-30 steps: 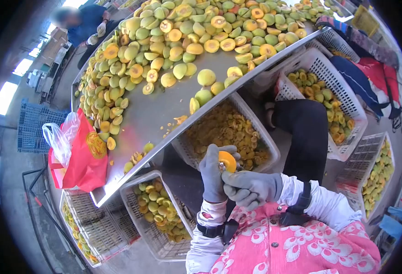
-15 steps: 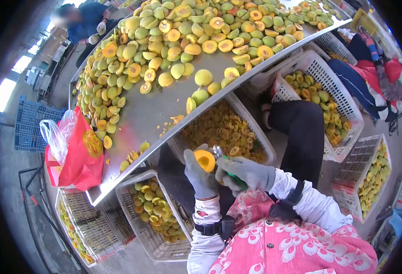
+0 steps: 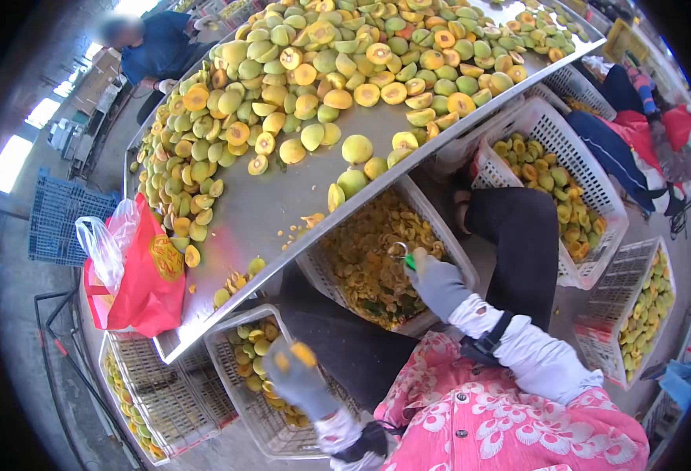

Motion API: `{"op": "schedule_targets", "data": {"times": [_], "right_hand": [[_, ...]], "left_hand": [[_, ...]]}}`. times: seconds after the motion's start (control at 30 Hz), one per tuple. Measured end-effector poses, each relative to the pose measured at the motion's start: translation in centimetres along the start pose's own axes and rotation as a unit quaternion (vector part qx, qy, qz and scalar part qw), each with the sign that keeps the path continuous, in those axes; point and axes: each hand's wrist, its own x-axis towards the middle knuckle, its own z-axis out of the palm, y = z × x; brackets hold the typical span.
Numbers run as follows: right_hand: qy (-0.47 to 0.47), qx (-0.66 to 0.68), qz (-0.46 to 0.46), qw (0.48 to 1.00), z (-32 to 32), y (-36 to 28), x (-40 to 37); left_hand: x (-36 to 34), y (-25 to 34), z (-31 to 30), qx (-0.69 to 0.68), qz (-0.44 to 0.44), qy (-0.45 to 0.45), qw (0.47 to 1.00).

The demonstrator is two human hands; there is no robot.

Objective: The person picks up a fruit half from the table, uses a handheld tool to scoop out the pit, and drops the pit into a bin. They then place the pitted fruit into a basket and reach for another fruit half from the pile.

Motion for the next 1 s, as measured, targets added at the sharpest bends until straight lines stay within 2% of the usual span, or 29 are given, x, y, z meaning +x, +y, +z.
{"op": "schedule_targets", "data": {"times": [0.03, 0.1, 0.17, 0.23, 0.27, 0.37, 0.43, 0.47, 0.57, 0.63, 0.67, 0.7, 0.73, 0.77, 0.83, 0.87, 0.9, 0.93, 0.97, 1.0], "right_hand": [[-0.005, 0.002, 0.002, 1.000, -0.1, 0.4, -0.1], [-0.041, 0.059, -0.008, 0.997, 0.1, 1.0, -0.3], [-0.047, 0.076, -0.014, 0.996, 1.2, 1.1, -0.7], [-0.089, 0.105, 0.034, 0.990, -0.1, -0.3, -1.1], [-0.102, 0.120, 0.046, 0.986, -0.9, -0.5, -1.3], [-0.070, 0.176, 0.063, 0.980, -1.1, 1.8, -1.8], [-0.067, 0.204, 0.107, 0.971, -2.2, 2.8, -1.9], [-0.065, 0.234, 0.137, 0.960, -2.7, 3.2, -1.9], [-0.093, 0.223, 0.148, 0.959, -2.5, 3.8, -1.6], [-0.102, 0.237, 0.119, 0.959, -3.4, 2.8, -1.4], [-0.111, 0.252, 0.095, 0.957, -4.1, 1.6, -1.5], [-0.113, 0.253, 0.090, 0.957, -4.7, 0.6, -1.5], [-0.107, 0.282, 0.061, 0.951, -5.3, -0.5, -1.6], [-0.102, 0.312, 0.033, 0.944, -5.8, -1.7, -1.8], [-0.079, 0.344, -0.001, 0.936, -6.7, -4.1, -2.3], [-0.091, 0.348, -0.010, 0.933, -7.6, -5.3, -2.7], [-0.104, 0.351, -0.016, 0.930, -7.9, -6.1, -3.0], [-0.071, 0.354, -0.063, 0.930, -7.8, -6.5, -3.4], [-0.070, 0.350, -0.065, 0.932, -7.6, -6.8, -3.8], [-0.056, 0.345, -0.063, 0.935, -7.4, -7.0, -4.1]], "left_hand": [[1.0, -2.6, -2.0, 0.093, -0.076, 0.047, 0.992], [3.7, -3.5, -3.7, 0.321, -0.048, 0.116, 0.939], [7.1, -1.0, -1.2, 0.159, 0.143, 0.099, 0.972], [9.6, 3.9, 4.7, -0.028, 0.032, -0.058, 0.997], [11.5, 4.2, 8.1, -0.054, 0.170, -0.122, 0.976], [16.0, 6.8, 16.7, 0.004, 0.214, -0.182, 0.960], [18.7, 6.7, 19.7, 0.043, 0.236, -0.383, 0.892], [18.8, 6.5, 20.4, 0.041, 0.238, -0.388, 0.889], [18.4, 5.8, 20.9, 0.032, 0.198, -0.369, 0.907], [17.1, 5.9, 20.0, -0.010, 0.044, -0.289, 0.956], [16.4, 6.3, 19.1, -0.039, 0.066, -0.213, 0.974], [15.3, 6.9, 17.8, -0.038, 0.065, -0.208, 0.975], [14.1, 7.6, 16.4, -0.239, 0.005, -0.222, 0.945], [12.5, 8.0, 15.2, -0.430, -0.054, -0.225, 0.872], [8.6, 7.9, 13.7, -0.508, -0.068, -0.303, 0.804], [7.2, 7.9, 13.4, -0.405, 0.078, -0.282, 0.866], [6.0, 8.3, 13.2, -0.287, 0.219, -0.251, 0.898], [4.7, 8.9, 12.7, -0.291, 0.219, -0.249, 0.898], [3.7, 10.2, 11.7, -0.474, -0.009, -0.292, 0.830], [2.9, 11.0, 10.9, -0.615, -0.235, -0.309, 0.686]]}}
